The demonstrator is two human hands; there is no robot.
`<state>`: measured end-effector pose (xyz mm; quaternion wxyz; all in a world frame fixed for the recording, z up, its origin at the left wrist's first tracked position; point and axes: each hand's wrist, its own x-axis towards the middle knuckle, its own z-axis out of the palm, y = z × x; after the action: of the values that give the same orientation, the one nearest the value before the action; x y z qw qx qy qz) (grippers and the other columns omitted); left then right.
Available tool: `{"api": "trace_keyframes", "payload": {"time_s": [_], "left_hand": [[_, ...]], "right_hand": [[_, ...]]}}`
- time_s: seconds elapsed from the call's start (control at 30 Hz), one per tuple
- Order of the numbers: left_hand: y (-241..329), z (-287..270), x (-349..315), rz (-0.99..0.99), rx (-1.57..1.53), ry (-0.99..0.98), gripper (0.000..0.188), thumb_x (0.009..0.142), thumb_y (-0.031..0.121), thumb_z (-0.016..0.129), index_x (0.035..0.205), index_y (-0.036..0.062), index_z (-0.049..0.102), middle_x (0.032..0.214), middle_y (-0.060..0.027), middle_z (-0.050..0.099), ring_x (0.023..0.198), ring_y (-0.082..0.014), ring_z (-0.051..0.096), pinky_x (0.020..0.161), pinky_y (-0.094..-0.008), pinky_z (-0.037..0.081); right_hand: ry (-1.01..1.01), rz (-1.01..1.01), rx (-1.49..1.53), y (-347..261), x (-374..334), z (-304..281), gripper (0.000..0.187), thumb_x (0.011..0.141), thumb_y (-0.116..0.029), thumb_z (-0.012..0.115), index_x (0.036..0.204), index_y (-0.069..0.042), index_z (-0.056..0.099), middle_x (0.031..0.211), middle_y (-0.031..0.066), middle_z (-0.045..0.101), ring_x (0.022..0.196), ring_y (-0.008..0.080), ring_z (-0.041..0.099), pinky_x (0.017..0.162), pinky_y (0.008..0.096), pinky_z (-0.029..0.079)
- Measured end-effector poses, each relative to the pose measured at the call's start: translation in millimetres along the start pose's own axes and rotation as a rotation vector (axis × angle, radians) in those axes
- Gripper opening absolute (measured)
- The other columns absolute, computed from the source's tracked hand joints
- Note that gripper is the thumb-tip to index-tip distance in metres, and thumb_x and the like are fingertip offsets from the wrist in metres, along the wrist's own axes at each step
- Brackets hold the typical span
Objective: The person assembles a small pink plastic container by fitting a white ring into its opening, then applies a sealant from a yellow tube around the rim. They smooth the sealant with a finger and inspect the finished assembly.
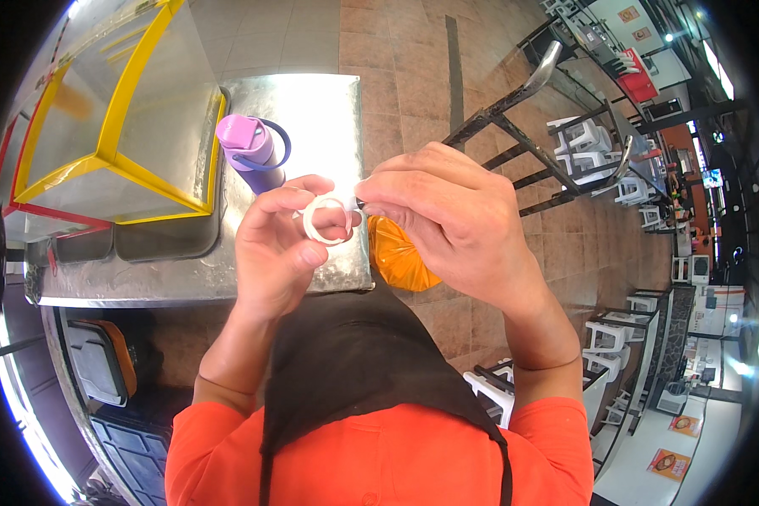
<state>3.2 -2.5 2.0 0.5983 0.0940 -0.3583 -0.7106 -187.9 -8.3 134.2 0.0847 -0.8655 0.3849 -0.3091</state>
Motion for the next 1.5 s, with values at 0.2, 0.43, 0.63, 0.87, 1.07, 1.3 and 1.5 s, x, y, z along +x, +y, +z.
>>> {"api": "trace_keyframes", "payload": {"time_s": [0.2,0.43,0.63,0.87,1.07,1.3,1.5], "left_hand": [[0.8,0.8,1.6,0.017,0.003,-0.006,0.05,0.083,0.005,0.083,0.127,0.0096,0.06,0.137,-0.0176,0.053,0.106,-0.033,0.068,0.096,-0.0447,0.058],[0.2,3.4,1.6,0.04,-0.083,-0.016,0.046,0.085,-0.001,0.08,0.126,0.0032,0.06,0.13,-0.0172,0.063,0.112,-0.0258,0.067,0.1,-0.0429,0.056],[-1.2,1.3,3.5,0.088,-0.073,-0.048,0.044,0.087,-0.002,0.079,0.126,0.0015,0.06,0.127,-0.0166,0.066,0.116,-0.0242,0.065,0.1,-0.0416,0.056],[-0.7,0.3,4.1,0.128,-0.032,-0.048,0.042,0.087,-0.002,0.079,0.124,0.0011,0.06,0.126,-0.0169,0.066,0.116,-0.0239,0.066,0.1,-0.0413,0.055],[-0.9,-1.6,5.6,0.202,0.064,-0.044,0.044,0.085,-0.007,0.078,0.124,0.0,0.06,0.13,-0.019,0.063,0.116,-0.0243,0.065,0.101,-0.0412,0.054],[0.4,-3.8,7.5,0.268,0.141,-0.054,0.046,0.083,-0.011,0.078,0.124,-0.001,0.059,0.131,-0.02,0.062,0.118,-0.024,0.064,0.103,-0.0401,0.053],[1.8,-5.7,9.7,0.311,0.234,-0.053,0.047,0.082,-0.01,0.079,0.124,-0.0011,0.06,0.131,-0.0198,0.062,0.12,-0.0236,0.063,0.104,-0.0399,0.053]], "right_hand": [[0.001,0.002,0.002,-0.3,-0.4,-0.1,0.022,0.078,0.005,0.078,0.099,-0.001,0.075,0.089,0.011,0.074,0.076,0.0218,0.068,0.066,0.0293,0.052],[0.005,0.014,0.022,-0.3,-0.2,0.0,0.022,0.078,0.005,0.078,0.099,0.0,0.075,0.088,0.0108,0.073,0.076,0.0212,0.067,0.066,0.0294,0.052],[0.016,0.034,0.045,-1.3,0.4,-1.2,0.019,0.079,0.003,0.078,0.098,-0.003,0.075,0.09,0.0085,0.073,0.077,0.0234,0.068,0.066,0.0323,0.054],[0.01,0.038,0.036,-2.5,0.4,-1.1,0.019,0.079,0.003,0.078,0.097,-0.003,0.075,0.09,0.0086,0.073,0.077,0.0235,0.068,0.066,0.0325,0.054],[-0.007,0.011,0.023,-1.8,0.5,-0.3,0.023,0.077,0.004,0.079,0.099,-0.001,0.075,0.089,0.0113,0.073,0.077,0.0226,0.067,0.067,0.0301,0.052],[-0.005,-0.02,-0.005,-0.6,1.6,1.4,0.023,0.077,0.004,0.079,0.099,-0.001,0.075,0.089,0.0112,0.073,0.076,0.0233,0.067,0.067,0.0307,0.051],[-0.011,-0.018,-0.007,-1.1,2.5,1.9,0.022,0.077,0.004,0.079,0.098,-0.001,0.075,0.089,0.0112,0.073,0.075,0.0229,0.067,0.066,0.0305,0.051]]}}
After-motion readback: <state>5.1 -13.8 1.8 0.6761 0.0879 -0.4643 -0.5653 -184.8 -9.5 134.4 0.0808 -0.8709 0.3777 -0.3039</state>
